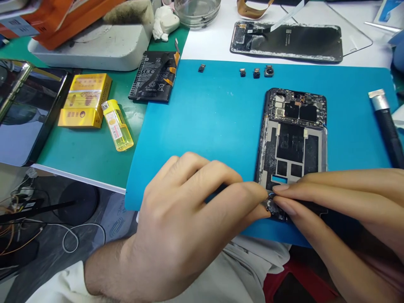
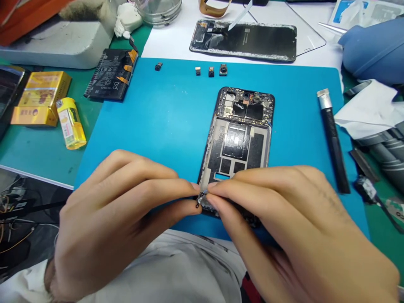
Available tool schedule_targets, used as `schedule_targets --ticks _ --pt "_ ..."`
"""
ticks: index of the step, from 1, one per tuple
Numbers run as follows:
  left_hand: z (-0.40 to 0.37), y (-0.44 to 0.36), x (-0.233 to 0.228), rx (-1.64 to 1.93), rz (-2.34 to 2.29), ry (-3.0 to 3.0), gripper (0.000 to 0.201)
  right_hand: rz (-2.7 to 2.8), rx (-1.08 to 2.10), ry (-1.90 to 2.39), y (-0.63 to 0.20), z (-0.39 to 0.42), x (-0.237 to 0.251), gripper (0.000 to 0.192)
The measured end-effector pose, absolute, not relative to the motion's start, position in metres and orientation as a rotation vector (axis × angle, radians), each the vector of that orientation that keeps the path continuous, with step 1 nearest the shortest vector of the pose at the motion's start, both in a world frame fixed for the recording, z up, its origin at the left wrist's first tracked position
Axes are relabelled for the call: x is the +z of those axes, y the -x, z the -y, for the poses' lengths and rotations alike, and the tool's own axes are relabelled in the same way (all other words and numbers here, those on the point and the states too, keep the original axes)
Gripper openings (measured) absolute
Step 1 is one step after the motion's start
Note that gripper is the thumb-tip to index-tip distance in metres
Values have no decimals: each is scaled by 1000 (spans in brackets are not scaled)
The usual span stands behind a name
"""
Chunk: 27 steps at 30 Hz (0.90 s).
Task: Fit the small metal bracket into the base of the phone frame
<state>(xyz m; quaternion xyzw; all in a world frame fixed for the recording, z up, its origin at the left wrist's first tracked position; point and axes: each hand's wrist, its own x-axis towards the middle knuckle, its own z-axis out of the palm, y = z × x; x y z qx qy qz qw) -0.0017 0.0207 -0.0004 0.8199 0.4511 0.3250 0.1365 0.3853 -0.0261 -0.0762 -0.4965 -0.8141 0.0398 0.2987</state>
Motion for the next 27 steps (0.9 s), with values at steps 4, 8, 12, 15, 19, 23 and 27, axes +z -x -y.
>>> schedule_targets --ticks 4,8,12,15,19,23,27 --pt "-20 2 -3 942 -1317 -2362 9 2141 107 1319 -375 22 -88 22" --pt "-20 4 -3 937 -1313 -2344 9 2111 110 1312 -372 23 -101 22" --pt "-17 5 -2 939 -1320 -2322 11 2079 115 1301 -370 23 -112 21" --pt "-15 4 0 919 -1335 -2292 12 2056 119 1298 -368 21 -117 21" --pt "-15 3 6 882 -1316 -2205 15 2037 128 1282 -364 18 -121 21" --pt "-19 4 11 854 -1277 -2175 13 2026 142 1265 -359 16 -121 21" --pt "-21 4 14 850 -1272 -2138 12 2014 152 1254 -354 14 -117 21"
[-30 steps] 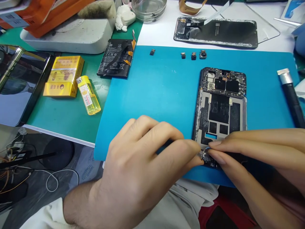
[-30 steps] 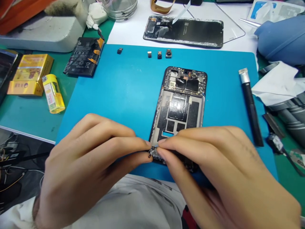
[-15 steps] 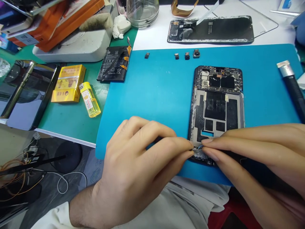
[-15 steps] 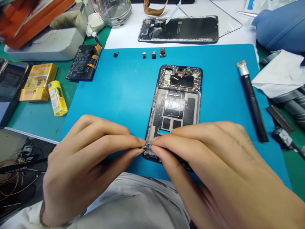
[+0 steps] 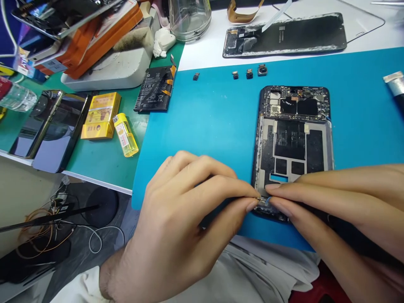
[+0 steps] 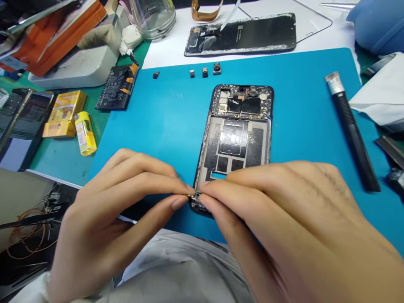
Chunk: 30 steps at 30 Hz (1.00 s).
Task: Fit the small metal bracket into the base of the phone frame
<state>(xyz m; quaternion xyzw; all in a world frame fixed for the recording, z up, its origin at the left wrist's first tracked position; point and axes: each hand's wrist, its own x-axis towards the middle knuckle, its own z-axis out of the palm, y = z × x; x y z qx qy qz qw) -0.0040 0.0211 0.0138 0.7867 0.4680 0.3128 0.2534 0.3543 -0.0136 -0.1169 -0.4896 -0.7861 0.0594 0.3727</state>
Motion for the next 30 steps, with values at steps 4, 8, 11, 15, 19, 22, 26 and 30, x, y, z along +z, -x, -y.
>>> schedule_targets --ticks 4,8,11,15,19,22,26,30 --pt "-22 4 12 863 -1276 -2126 11 2006 158 1248 -353 14 -109 21" --pt "-20 6 12 856 -1274 -2169 12 2000 160 1249 -357 18 -97 22" --pt "-20 7 14 811 -1293 -2198 10 2009 159 1246 -352 15 -81 24" --pt "-21 4 15 809 -1302 -2203 8 2137 158 1202 -323 -3 -50 30" --pt "-21 4 14 821 -1302 -2193 8 2341 178 1151 -292 -20 -25 25" --pt "-21 5 14 820 -1300 -2170 6 2333 221 1142 -285 -22 -19 22" --pt "-22 4 16 855 -1316 -2159 6 2285 238 1168 -293 -15 -28 21" --pt "-21 4 13 866 -1327 -2160 4 2059 258 1181 -326 5 -51 30"
